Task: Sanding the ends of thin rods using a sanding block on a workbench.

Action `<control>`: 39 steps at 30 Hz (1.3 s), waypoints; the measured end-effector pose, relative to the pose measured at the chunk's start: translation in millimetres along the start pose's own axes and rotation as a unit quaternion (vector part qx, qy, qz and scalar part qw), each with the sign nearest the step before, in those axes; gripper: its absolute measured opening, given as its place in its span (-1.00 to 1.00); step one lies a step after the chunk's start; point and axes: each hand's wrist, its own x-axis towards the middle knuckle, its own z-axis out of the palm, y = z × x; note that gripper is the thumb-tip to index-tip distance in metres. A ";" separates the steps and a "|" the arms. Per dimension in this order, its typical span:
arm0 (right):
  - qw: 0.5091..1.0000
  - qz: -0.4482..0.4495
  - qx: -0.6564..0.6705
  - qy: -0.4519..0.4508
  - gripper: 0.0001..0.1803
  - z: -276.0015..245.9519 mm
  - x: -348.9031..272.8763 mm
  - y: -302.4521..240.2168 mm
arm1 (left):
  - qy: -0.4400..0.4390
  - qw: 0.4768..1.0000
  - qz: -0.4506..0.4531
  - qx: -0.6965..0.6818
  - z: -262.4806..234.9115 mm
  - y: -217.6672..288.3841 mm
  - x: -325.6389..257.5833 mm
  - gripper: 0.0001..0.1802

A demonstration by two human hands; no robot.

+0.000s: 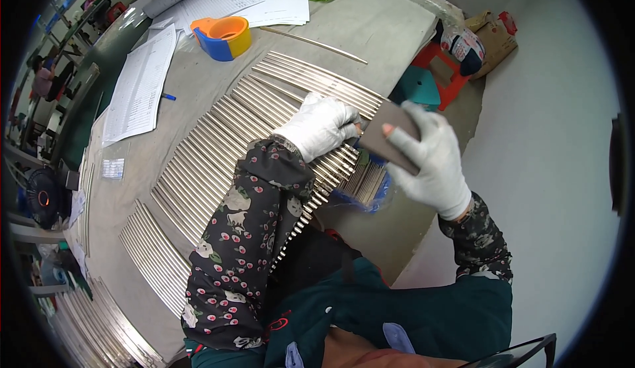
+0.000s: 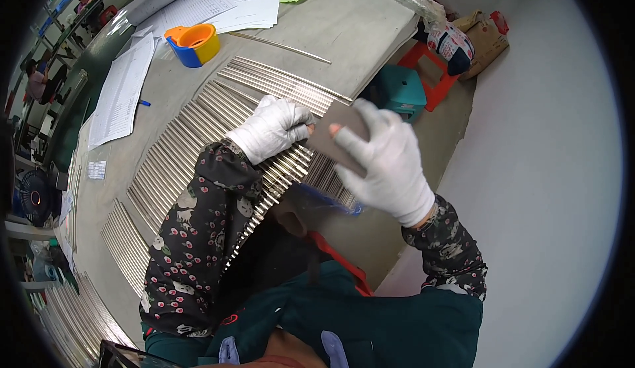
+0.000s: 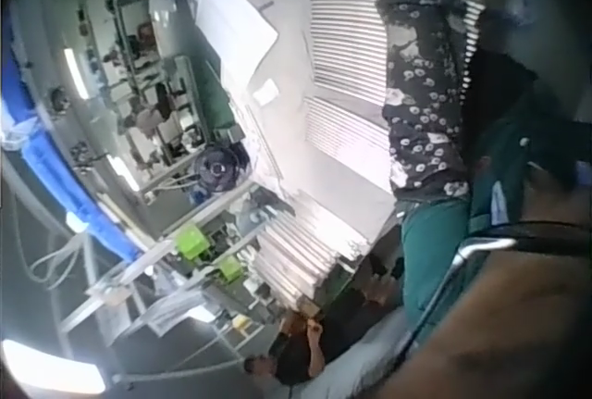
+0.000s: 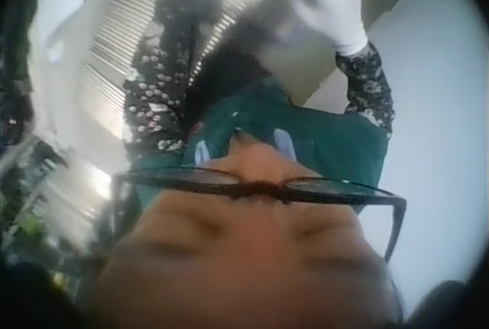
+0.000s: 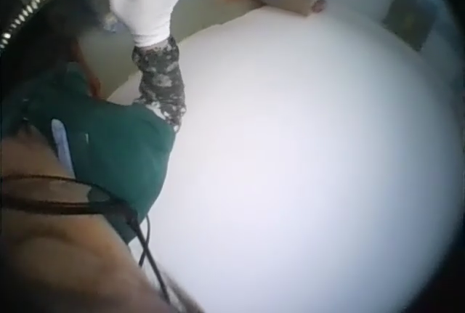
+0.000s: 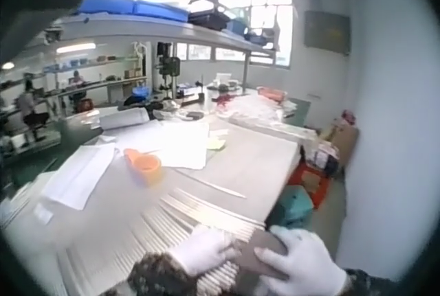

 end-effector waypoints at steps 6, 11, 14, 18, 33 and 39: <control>0.986 0.095 -0.125 0.057 -0.49 -4.0 6.3 24.6 | 0.001 1.000 -0.004 -0.023 -1.7 0.3 0.9 -0.79; 0.993 0.095 -0.054 0.037 -0.48 -2.6 -2.2 22.3 | 0.270 0.935 0.067 0.220 9.5 2.1 10.8 -0.82; 0.993 0.094 -0.048 0.060 -0.48 -1.3 -8.4 22.0 | 0.174 0.971 0.006 0.165 -3.5 7.3 0.2 -0.78; 0.994 0.099 -0.027 0.030 -0.47 -3.4 -13.8 18.3 | -0.048 0.992 -0.012 0.119 -18.5 7.6 -16.7 -0.77; 0.994 0.001 0.106 -0.012 -0.44 -0.7 -6.2 -16.3 | 0.118 0.987 0.107 0.019 10.6 -6.7 -5.3 -0.86; 0.991 0.075 -0.099 0.044 -0.49 5.4 4.0 4.6 | 0.082 0.995 0.057 -0.023 7.2 -2.1 -6.9 -0.84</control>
